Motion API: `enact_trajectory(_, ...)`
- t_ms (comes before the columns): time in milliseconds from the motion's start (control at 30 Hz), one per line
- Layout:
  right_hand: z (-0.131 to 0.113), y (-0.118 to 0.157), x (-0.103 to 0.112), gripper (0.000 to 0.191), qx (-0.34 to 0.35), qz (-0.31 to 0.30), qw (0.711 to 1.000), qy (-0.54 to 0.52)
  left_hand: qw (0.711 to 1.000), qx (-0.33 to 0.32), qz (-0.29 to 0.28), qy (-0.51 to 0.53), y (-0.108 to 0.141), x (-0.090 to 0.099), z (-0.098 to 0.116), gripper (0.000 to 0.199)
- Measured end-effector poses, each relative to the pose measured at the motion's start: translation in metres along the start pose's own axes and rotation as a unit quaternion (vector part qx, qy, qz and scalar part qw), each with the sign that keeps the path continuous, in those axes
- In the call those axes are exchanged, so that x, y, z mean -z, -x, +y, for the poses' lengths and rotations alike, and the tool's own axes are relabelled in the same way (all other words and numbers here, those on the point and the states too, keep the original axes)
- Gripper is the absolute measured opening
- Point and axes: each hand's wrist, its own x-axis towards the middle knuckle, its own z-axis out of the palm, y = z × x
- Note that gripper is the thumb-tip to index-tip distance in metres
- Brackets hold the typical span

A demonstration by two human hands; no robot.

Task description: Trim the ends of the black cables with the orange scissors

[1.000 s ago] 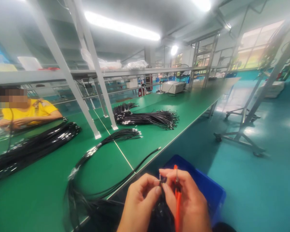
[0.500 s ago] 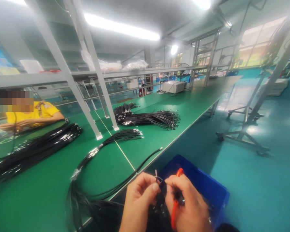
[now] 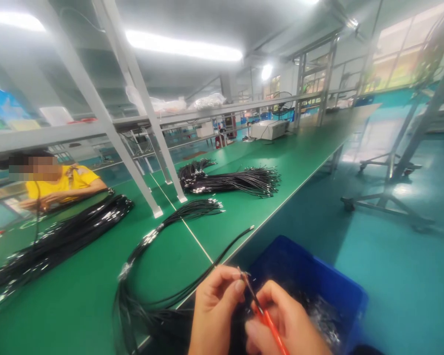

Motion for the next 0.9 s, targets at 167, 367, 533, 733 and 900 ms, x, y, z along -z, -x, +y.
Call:
enact_trajectory(167, -0.003, -0.003, 0.0, 0.021, -0.036, 0.019, 0.998, 0.039, 1.0, 0.003, -0.007, -0.022, 0.001, -0.004, -0.002, 0.012)
enact_trajectory(367, 0.002, -0.006, 0.003, 0.029, 0.004, 0.055, 0.998, 0.028, 0.996, -0.022, 0.008, -0.081, 0.001, -0.005, -0.006, 0.012)
enact_trajectory(533, 0.001, -0.004, 0.003, 0.023, -0.004, 0.056, 0.997, 0.053, 0.994, -0.022, -0.006, -0.104, 0.0, -0.002, -0.008, 0.01)
enact_trajectory(733, 0.004, -0.003, 0.011, 0.027, -0.023, 0.025, 0.999, 0.015, 0.993, -0.016, 0.021, -0.115, -0.001, -0.003, -0.008, 0.012)
enact_trajectory(900, 0.005, -0.003, 0.016, 0.024, -0.028, -0.025, 0.999, 0.005, 0.993, -0.024, 0.04, -0.112, -0.001, -0.006, -0.007, 0.013)
